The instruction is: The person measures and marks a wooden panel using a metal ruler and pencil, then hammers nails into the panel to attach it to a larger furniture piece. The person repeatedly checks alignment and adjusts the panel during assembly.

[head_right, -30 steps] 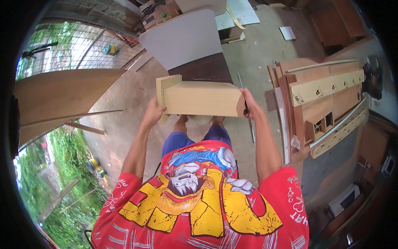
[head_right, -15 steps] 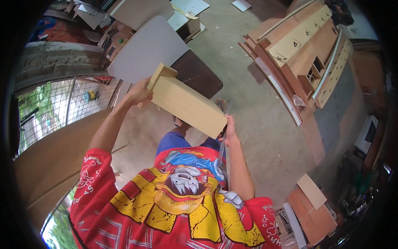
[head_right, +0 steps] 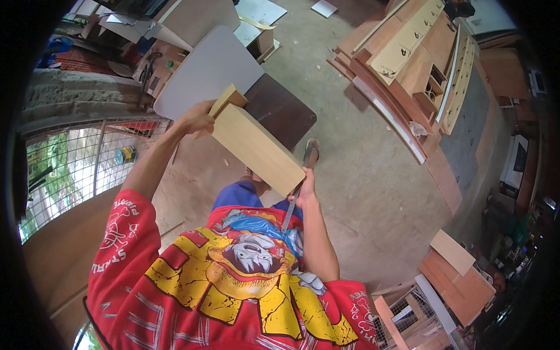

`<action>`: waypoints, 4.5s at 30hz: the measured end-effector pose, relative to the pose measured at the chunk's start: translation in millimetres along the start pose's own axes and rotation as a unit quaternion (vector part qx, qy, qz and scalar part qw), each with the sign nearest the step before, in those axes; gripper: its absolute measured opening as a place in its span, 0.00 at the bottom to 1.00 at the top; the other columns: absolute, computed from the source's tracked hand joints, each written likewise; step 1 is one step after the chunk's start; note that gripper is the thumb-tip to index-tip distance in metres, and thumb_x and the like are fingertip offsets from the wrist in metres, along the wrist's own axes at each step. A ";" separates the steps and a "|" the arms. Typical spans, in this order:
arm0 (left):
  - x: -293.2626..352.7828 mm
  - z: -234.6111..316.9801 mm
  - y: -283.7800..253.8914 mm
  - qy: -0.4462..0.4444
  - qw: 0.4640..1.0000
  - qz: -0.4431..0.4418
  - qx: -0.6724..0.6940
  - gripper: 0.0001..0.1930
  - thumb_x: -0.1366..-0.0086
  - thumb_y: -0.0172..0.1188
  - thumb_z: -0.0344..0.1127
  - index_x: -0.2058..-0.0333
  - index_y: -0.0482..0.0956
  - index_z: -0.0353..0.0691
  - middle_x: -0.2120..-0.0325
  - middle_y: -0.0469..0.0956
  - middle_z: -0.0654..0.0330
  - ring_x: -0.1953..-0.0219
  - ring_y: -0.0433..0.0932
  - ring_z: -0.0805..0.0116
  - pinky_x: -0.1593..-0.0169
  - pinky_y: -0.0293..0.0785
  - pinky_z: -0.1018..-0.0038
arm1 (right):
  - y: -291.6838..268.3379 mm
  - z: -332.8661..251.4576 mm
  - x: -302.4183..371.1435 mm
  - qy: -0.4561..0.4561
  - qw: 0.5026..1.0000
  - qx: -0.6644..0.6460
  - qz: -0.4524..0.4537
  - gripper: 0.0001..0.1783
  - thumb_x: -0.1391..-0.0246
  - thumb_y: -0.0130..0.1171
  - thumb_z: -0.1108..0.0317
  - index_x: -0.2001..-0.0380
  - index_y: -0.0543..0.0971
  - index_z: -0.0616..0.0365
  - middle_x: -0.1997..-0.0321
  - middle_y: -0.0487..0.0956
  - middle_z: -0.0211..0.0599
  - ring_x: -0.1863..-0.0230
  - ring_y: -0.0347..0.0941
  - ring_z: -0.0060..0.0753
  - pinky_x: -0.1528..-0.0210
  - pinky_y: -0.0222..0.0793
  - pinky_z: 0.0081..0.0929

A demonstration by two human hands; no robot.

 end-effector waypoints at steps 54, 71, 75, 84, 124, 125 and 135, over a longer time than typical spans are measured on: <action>109.3 -53.5 22.6 0.007 0.934 0.296 0.201 0.18 0.35 0.78 0.38 0.53 0.88 0.31 0.59 0.91 0.47 0.54 0.90 0.53 0.47 0.82 0.61 | -106.5 -149.3 200.3 -0.202 0.717 0.603 0.286 0.24 0.24 0.61 0.47 0.61 0.86 0.60 0.70 0.75 0.24 0.68 0.69 0.23 0.65 0.65 0.33; 63.7 -19.4 74.9 -0.107 0.902 0.275 0.315 0.26 0.41 0.84 0.44 0.55 0.86 0.30 0.58 0.88 0.42 0.55 0.88 0.47 0.47 0.80 0.54 | 114.5 -194.1 320.7 -0.393 0.680 0.567 0.246 0.22 0.21 0.62 0.54 0.63 0.81 0.63 0.73 0.70 0.20 0.69 0.62 0.17 0.67 0.61 0.28; 63.2 -21.9 59.1 -0.096 0.923 0.282 0.242 0.26 0.40 0.84 0.51 0.56 0.88 0.34 0.51 0.87 0.44 0.45 0.82 0.44 0.38 0.73 0.39 | 127.2 -182.1 319.9 -0.353 0.691 0.590 0.221 0.23 0.18 0.56 0.54 0.46 0.85 0.67 0.71 0.70 0.25 0.66 0.65 0.22 0.64 0.63 0.30; 73.0 -25.2 63.7 -0.175 0.915 0.313 0.185 0.25 0.42 0.83 0.56 0.57 0.90 0.42 0.43 0.81 0.48 0.33 0.69 0.40 0.34 0.63 0.22 | 245.9 -214.2 267.3 -0.476 0.522 0.708 0.025 0.23 0.19 0.55 0.58 0.35 0.83 0.63 0.56 0.87 0.59 0.55 0.84 0.57 0.49 0.77 0.44; 152.0 -25.5 89.3 0.057 0.807 0.541 0.230 0.19 0.41 0.76 0.21 0.51 0.85 0.36 0.53 0.88 0.51 0.47 0.91 0.52 0.46 0.88 0.65 | 360.2 -198.8 144.5 -0.368 0.379 0.849 -0.023 0.20 0.23 0.63 0.56 0.38 0.87 0.57 0.65 0.86 0.53 0.74 0.73 0.46 0.65 0.73 0.39; 152.4 -24.5 88.1 0.060 0.808 0.545 0.215 0.19 0.42 0.76 0.21 0.52 0.85 0.36 0.53 0.88 0.51 0.47 0.91 0.51 0.46 0.88 0.65 | 361.3 -197.6 144.7 -0.378 0.380 0.844 -0.029 0.20 0.22 0.63 0.56 0.38 0.87 0.57 0.65 0.85 0.53 0.74 0.72 0.45 0.65 0.73 0.38; 150.5 -29.5 93.6 0.091 0.779 0.566 0.253 0.19 0.43 0.77 0.22 0.52 0.85 0.36 0.53 0.89 0.52 0.49 0.91 0.55 0.49 0.88 0.65 | 359.0 -201.9 148.2 -0.377 0.380 0.845 -0.011 0.21 0.21 0.62 0.53 0.38 0.87 0.56 0.70 0.83 0.52 0.75 0.70 0.39 0.65 0.73 0.37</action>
Point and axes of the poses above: each hand's wrist, its own x-axis away from the middle knuckle, its own y-axis out of the palm, z = x × y, the point moved 9 cm from there along -x, towards the middle knuckle
